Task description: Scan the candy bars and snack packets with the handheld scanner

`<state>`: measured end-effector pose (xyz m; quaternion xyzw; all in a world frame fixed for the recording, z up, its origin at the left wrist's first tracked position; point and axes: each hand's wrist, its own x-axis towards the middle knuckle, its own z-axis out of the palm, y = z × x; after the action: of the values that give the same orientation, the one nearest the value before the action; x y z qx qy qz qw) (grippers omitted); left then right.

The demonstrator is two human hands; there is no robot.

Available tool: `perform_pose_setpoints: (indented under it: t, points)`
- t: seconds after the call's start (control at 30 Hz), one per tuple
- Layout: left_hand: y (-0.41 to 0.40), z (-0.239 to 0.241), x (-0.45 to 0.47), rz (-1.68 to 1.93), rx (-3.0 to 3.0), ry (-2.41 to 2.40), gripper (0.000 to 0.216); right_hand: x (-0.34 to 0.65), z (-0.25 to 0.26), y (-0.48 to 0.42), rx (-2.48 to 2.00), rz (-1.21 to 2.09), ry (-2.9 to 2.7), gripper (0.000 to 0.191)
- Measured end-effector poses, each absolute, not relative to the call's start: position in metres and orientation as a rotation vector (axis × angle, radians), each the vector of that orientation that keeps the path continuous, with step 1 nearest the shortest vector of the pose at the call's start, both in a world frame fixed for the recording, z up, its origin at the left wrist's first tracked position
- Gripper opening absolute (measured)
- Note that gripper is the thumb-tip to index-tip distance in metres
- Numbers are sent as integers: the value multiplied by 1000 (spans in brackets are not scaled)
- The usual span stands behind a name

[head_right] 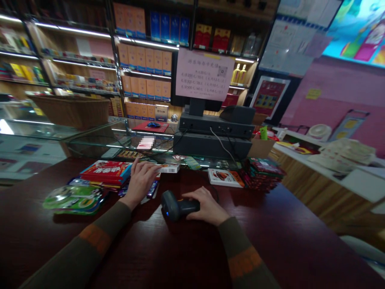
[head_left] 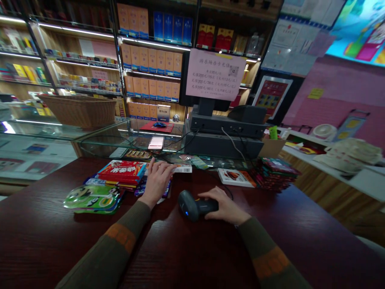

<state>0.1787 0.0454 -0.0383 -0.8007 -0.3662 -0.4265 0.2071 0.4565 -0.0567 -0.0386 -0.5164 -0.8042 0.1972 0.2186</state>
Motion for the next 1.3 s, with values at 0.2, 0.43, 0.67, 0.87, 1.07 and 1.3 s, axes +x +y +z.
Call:
perform_pose_setpoints:
  t: [0.2,0.43,0.67,0.87,1.07,1.3]
  points:
    - [48,-40,176,-1245,-2213,-1071,25,448,-46,-54,-1370,527,-2254,64]
    - [50,-37,173,-1287,-2179,-1112,23,418,-51,-54,-1268,496,-2299,65]
    - [55,-36,163,-1365,-2177,-1099,23,395,-39,-58,-1177,563,-2296,67]
    - [56,-35,160,-1425,-2221,-1065,23,414,-44,-41,-1321,567,-1739,44]
    - [46,-30,168,-1442,-2273,-975,23,435,-58,-18,-1305,731,-1150,68]
    - [45,-29,169,-1430,-2333,-867,22,442,-61,-12,-1243,895,-995,79]
